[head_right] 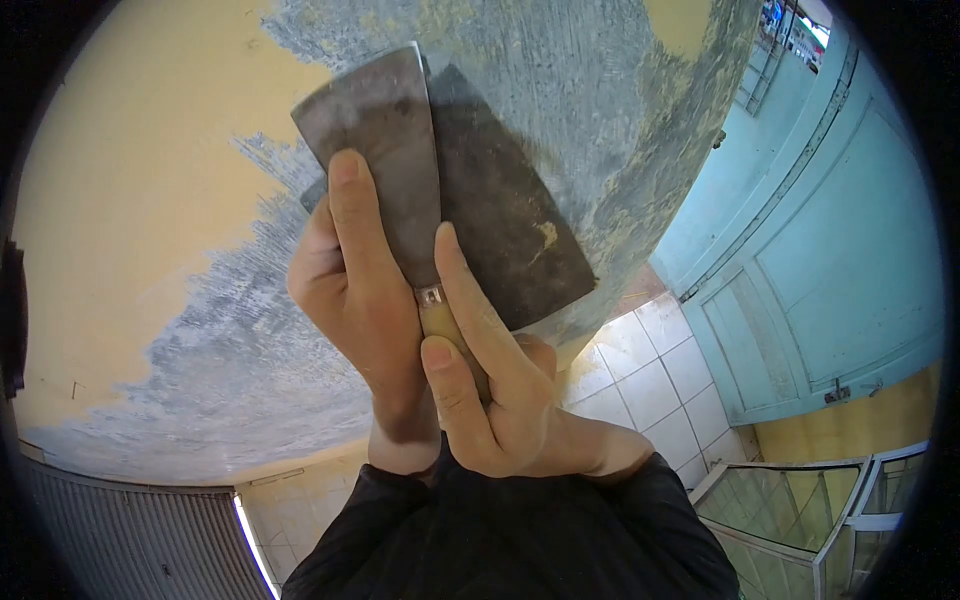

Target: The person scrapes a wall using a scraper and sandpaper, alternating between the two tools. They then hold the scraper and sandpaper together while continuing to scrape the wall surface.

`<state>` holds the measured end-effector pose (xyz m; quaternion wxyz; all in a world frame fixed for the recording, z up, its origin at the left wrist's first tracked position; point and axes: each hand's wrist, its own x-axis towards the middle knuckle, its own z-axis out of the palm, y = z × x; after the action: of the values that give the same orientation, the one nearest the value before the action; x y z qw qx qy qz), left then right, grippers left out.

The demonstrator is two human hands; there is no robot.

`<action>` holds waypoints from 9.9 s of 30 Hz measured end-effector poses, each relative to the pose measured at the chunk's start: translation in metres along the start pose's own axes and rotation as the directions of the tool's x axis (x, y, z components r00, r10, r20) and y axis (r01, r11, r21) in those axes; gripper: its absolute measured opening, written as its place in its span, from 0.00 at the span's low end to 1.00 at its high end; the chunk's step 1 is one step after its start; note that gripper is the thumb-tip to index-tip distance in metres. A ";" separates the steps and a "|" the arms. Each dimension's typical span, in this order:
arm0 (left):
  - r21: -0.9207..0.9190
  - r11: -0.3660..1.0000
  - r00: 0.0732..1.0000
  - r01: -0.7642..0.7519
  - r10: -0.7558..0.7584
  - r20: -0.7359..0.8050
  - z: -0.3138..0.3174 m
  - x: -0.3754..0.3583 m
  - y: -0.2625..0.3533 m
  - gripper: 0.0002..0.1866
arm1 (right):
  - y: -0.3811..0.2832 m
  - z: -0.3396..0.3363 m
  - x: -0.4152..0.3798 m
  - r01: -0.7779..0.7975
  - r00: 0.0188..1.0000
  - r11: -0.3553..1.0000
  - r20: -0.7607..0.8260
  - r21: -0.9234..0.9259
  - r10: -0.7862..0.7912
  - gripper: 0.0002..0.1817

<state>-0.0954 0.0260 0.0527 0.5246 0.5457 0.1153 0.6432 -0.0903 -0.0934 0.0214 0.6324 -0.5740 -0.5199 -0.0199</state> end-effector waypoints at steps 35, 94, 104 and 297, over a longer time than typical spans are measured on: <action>0.000 1.000 1.000 -0.019 0.019 -0.020 0.004 0.002 -0.002 0.23 | 0.000 -0.006 0.003 -0.113 0.993 0.984 0.032 0.135 0.110 0.29; -0.048 0.996 0.996 -0.078 0.079 0.030 0.020 0.001 -0.008 0.23 | 0.001 -0.018 0.011 0.016 0.999 1.000 -0.030 -0.025 -0.017 0.28; -0.038 0.999 0.997 0.003 0.000 0.079 0.014 -0.001 -0.007 0.22 | 0.007 -0.017 0.008 -0.016 0.999 1.000 -0.042 -0.007 0.015 0.28; 0.693 0.716 0.851 0.087 -0.415 0.322 -0.158 -0.030 -0.062 0.18 | -0.028 -0.051 0.041 -0.095 0.881 0.948 -0.418 0.302 0.222 0.27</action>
<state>-0.1963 0.0953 -0.0694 0.3962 0.8072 0.2818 0.3347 -0.0569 -0.1174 0.0787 0.8070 -0.5023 -0.3094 -0.0269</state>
